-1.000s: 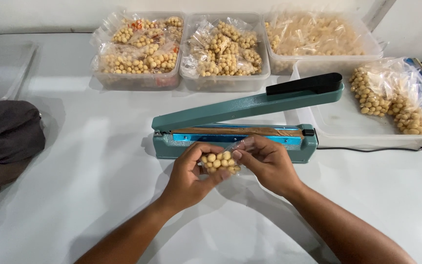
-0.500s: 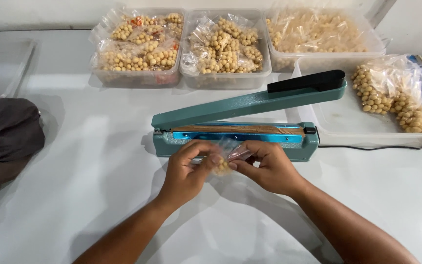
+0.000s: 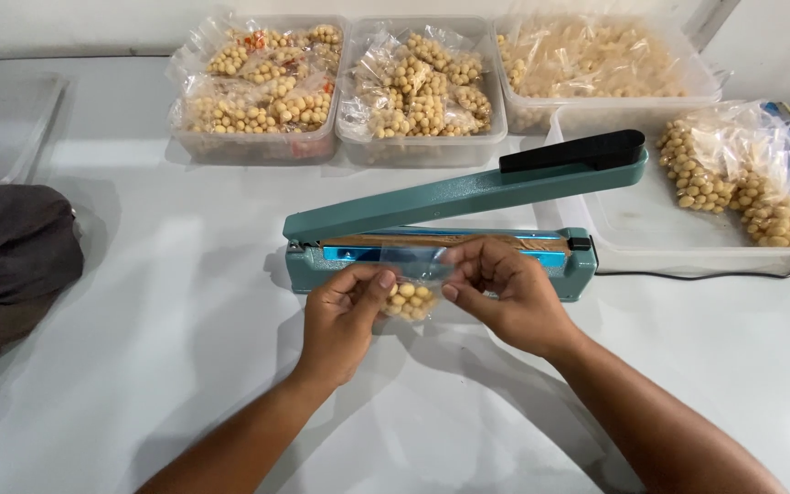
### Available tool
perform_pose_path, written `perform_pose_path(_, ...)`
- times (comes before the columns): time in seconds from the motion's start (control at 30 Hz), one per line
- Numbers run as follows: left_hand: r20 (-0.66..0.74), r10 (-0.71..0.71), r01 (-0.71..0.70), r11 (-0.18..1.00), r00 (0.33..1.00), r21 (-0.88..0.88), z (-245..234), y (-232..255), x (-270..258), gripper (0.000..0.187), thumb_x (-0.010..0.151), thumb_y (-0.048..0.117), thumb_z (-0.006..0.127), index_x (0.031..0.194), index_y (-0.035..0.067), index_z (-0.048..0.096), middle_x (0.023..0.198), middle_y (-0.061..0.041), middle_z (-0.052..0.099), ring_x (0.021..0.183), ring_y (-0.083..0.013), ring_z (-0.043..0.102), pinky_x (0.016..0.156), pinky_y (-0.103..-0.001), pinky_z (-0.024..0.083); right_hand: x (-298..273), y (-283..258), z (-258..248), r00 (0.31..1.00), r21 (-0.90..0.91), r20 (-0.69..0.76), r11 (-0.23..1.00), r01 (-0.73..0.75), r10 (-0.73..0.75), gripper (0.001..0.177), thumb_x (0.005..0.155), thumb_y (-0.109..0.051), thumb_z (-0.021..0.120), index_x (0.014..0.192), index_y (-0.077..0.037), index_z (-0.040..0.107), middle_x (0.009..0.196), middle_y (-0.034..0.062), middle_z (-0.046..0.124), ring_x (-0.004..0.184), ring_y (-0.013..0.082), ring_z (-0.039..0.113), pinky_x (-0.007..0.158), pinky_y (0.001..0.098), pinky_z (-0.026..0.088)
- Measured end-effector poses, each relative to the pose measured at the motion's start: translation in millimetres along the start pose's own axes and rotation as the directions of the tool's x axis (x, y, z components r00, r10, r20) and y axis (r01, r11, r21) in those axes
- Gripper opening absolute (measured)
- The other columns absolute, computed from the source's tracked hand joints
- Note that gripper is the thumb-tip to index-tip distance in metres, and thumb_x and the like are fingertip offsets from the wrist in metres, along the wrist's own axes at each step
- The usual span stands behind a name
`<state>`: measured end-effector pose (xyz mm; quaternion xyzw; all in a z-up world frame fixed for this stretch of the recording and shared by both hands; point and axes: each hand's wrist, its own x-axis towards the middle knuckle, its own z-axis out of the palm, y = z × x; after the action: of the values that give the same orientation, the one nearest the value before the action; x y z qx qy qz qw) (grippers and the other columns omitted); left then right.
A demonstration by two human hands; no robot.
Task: Sealing small plastic bags filled with snacks using a manual heat sealer
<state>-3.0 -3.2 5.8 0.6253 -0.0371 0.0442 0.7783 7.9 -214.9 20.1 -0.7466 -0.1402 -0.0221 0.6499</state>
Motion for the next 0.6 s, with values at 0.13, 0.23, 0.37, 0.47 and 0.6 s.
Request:
perform_pose_path(0.13, 0.009, 0.052, -0.053, 0.995, 0.999, 0.082, -6.2, -6.6, 0.1, 0.022, 0.094, 0.022, 0.075, 0.100, 0.002, 0.079, 0.077, -0.014, 0.076, 0.073, -0.0128, 0.070, 0.064, -0.028, 0.064, -2.6, -8.4, 7.0, 0.998, 0.045, 0.058, 0.999, -0.011, 0.008, 0.039, 0.073, -0.001, 0.088, 0.109, 0.004, 0.074, 0.083, 0.0130, 0.074, 0.077, 0.0208, 0.068, 0.068, 0.0330, 0.058)
perform_pose_path(0.23, 0.053, 0.076, -0.083, 0.987, 0.996, 0.138, -3.4, 0.5, -5.2, 0.020, 0.094, 0.020, 0.076, 0.102, 0.002, 0.079, 0.078, -0.013, 0.075, 0.077, -0.0143, 0.071, 0.066, -0.030, 0.065, -3.9, -1.6, 13.5, 0.999, 0.057, 0.050, 0.998, -0.013, 0.010, 0.031, 0.078, -0.007, 0.088, 0.106, 0.001, 0.078, 0.085, 0.0117, 0.075, 0.081, 0.0171, 0.068, 0.069, 0.0298, 0.057)
perform_pose_path(0.37, 0.138, 0.037, -0.057, 0.988, 0.990, 0.146, -0.9, 6.7, -6.4, 0.024, 0.086, 0.020, 0.084, 0.105, 0.006, 0.079, 0.088, -0.009, 0.077, 0.089, -0.0164, 0.074, 0.071, -0.033, 0.067, -5.2, -5.3, 17.8, 0.995, -0.037, 0.044, 0.995, 0.094, -0.092, 0.009, 0.082, -0.001, 0.083, 0.090, 0.001, 0.079, 0.079, 0.0134, 0.073, 0.072, 0.0203, 0.068, 0.064, 0.0310, 0.058)
perform_pose_path(0.47, 0.144, 0.044, -0.070, 0.981, 0.989, 0.181, -2.1, 3.3, -5.3, 0.017, 0.089, 0.020, 0.081, 0.098, 0.006, 0.080, 0.084, -0.009, 0.076, 0.087, -0.0160, 0.073, 0.071, -0.034, 0.067, -5.9, -5.7, 18.6, 0.993, -0.064, 0.053, 0.992, 0.109, -0.105, 0.009, 0.082, -0.002, 0.083, 0.090, 0.000, 0.080, 0.081, 0.0141, 0.073, 0.073, 0.0223, 0.069, 0.063, 0.0322, 0.059)
perform_pose_path(0.6, 0.027, -0.013, 0.010, 0.993, 1.000, 0.119, -5.7, -10.3, -3.8, 0.015, 0.093, 0.019, 0.078, 0.095, 0.004, 0.080, 0.081, -0.007, 0.072, 0.086, -0.0124, 0.068, 0.074, -0.032, 0.066, -4.3, -1.8, 14.8, 0.994, -0.073, 0.029, 0.992, 0.105, -0.103, 0.023, 0.080, -0.008, 0.086, 0.100, 0.001, 0.077, 0.089, 0.0134, 0.073, 0.082, 0.0219, 0.069, 0.066, 0.0328, 0.060)
